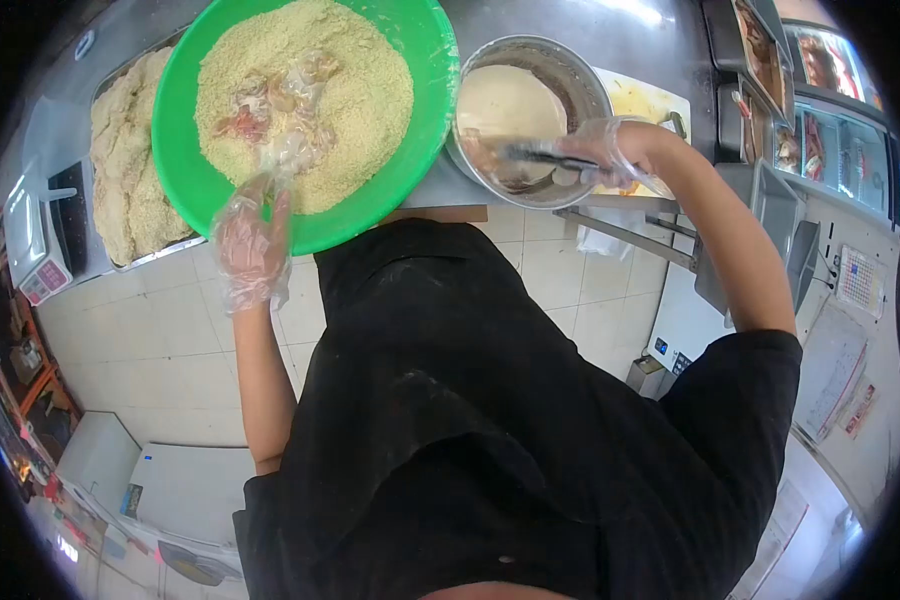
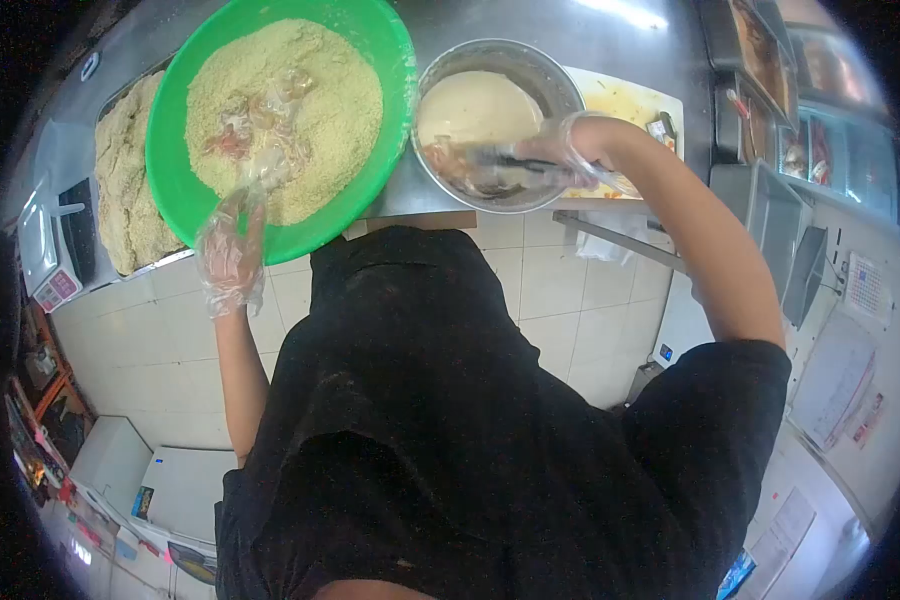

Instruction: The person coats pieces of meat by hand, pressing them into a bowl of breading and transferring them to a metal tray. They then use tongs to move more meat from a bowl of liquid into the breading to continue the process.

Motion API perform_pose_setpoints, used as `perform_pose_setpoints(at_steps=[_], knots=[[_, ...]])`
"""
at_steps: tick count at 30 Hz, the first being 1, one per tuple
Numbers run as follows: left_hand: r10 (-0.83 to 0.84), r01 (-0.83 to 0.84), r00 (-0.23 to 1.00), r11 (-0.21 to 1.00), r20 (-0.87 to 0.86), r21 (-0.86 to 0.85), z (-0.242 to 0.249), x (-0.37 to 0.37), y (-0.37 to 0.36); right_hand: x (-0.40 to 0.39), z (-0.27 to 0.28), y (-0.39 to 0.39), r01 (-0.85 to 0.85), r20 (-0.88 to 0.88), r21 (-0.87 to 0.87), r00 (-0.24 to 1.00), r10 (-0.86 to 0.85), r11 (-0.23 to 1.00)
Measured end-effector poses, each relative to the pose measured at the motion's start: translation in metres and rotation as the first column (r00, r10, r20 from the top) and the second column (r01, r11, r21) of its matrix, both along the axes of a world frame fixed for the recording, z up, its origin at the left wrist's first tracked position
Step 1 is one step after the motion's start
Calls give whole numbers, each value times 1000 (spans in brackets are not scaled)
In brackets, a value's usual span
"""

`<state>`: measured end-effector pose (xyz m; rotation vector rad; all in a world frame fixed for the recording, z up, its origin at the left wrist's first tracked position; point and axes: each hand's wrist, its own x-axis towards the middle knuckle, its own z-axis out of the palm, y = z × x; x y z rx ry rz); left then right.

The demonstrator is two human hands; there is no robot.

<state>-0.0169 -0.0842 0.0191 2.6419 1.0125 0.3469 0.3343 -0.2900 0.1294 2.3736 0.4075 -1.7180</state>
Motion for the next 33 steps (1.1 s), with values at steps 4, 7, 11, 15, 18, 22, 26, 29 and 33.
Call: perform_pose_setpoints(at_steps=[4, 7, 11, 15, 18, 22, 26, 29, 33], knots=[[-17, 17, 1000, 1000, 7, -26, 6, 2, -1, 19, -10, -6, -106, 208, 141, 975, 75, 984], [-21, 20, 999, 999, -24, -41, 2, 1, 1, 15, 13, 2, -245, 207, -11, 948, 242, 970], [-24, 24, 1000, 998, -5, -66, 3, 2, 0, 18, 6, -17, -587, 414, -118, 704, 577, 801], [-34, 34, 999, 998, -8, -55, 4, 2, 1, 13, 1, -26, -578, 469, -2, 720, 512, 816], [-36, 35, 999, 999, -21, -40, 4, 3, 0, 10, -3, -24, -524, 477, 84, 768, 428, 848], [-4, -5, 997, 993, -80, -114, 5, 4, 1, 15, -19, -27, -546, 497, -6, 725, 476, 838], [6, -12, 993, 999, -119, -51, -15, -9, 9, 10, -14, -21, -531, 563, -62, 681, 469, 845], [45, -55, 993, 994, -112, -89, -3, -3, 9, 5, -12, -13, -504, 723, -17, 590, 359, 863], [489, -235, 836, 731, 251, -641, 5, 5, 23, -50, 17, 30, -713, 778, 297, 567, 271, 636]])
